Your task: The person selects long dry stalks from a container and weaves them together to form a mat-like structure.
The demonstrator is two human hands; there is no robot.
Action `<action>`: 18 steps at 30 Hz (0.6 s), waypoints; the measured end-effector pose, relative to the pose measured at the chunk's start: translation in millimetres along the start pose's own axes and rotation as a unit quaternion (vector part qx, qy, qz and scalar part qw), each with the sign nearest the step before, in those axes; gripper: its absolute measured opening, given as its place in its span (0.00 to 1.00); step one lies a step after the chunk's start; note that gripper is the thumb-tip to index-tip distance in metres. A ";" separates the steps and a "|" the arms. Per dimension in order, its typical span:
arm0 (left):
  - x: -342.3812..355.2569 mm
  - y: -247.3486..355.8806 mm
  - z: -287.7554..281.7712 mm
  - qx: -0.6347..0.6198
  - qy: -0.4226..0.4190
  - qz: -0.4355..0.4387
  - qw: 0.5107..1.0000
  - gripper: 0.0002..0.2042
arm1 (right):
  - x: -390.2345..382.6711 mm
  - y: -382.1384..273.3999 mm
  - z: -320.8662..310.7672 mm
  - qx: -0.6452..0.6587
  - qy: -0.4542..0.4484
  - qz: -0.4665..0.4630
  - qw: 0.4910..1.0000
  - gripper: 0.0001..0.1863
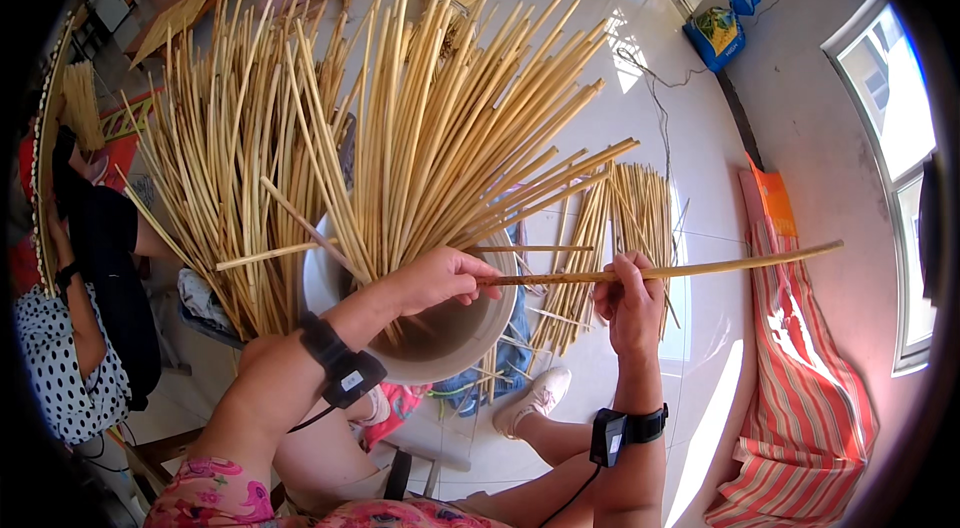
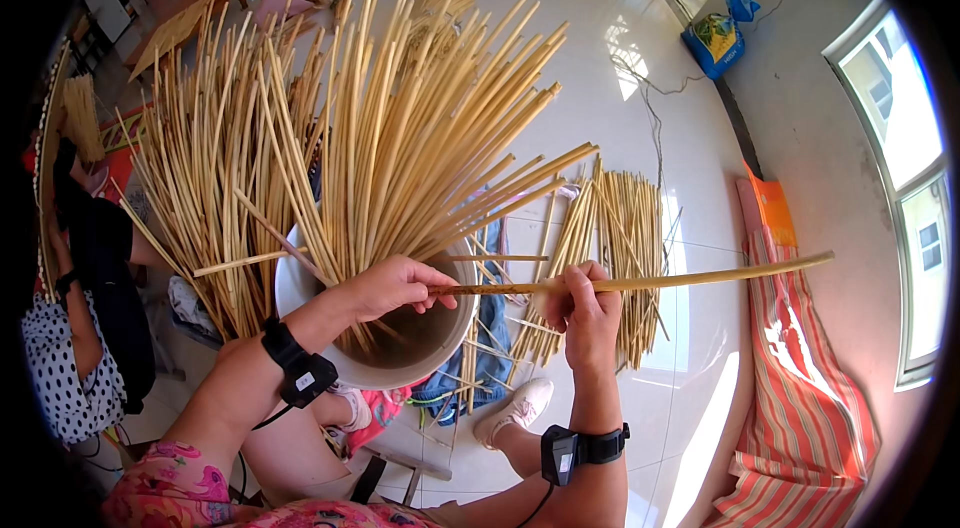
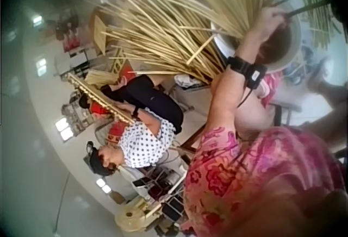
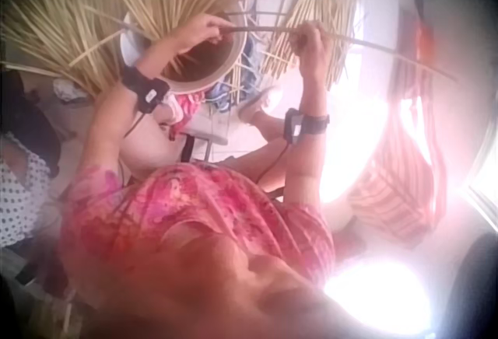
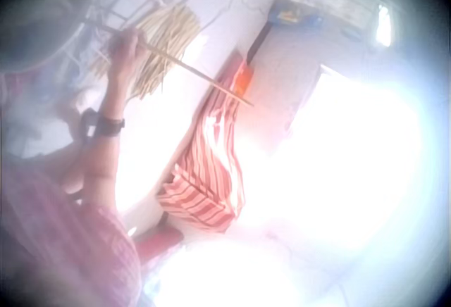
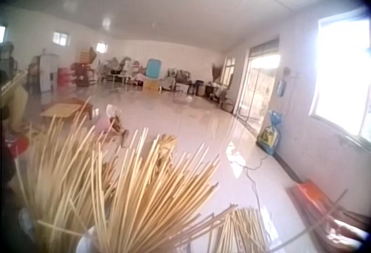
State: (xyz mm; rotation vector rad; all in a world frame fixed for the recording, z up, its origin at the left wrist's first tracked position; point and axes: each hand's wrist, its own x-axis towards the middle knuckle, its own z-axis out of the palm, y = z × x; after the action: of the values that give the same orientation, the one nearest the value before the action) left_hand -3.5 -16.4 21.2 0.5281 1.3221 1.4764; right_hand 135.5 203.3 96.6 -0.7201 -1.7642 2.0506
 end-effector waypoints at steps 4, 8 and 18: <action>4.3 -5.9 0.3 0.043 0.011 -0.006 0.999 0.11 | -3.9 0.6 5.0 -0.035 -0.013 -0.012 0.999 0.11; 10.4 -20.0 7.7 0.106 0.069 -0.046 0.991 0.06 | -8.0 17.1 19.5 -0.055 -0.074 -0.044 0.995 0.11; 6.0 -13.3 -4.1 0.021 0.018 -0.015 1.000 0.12 | -3.6 2.5 8.3 -0.041 -0.024 -0.016 0.999 0.12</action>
State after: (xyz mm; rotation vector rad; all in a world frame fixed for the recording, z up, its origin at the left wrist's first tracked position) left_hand -3.9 -14.9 6.2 0.5092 1.3860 1.4431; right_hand 133.9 194.1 95.5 -0.6677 -1.8838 1.9997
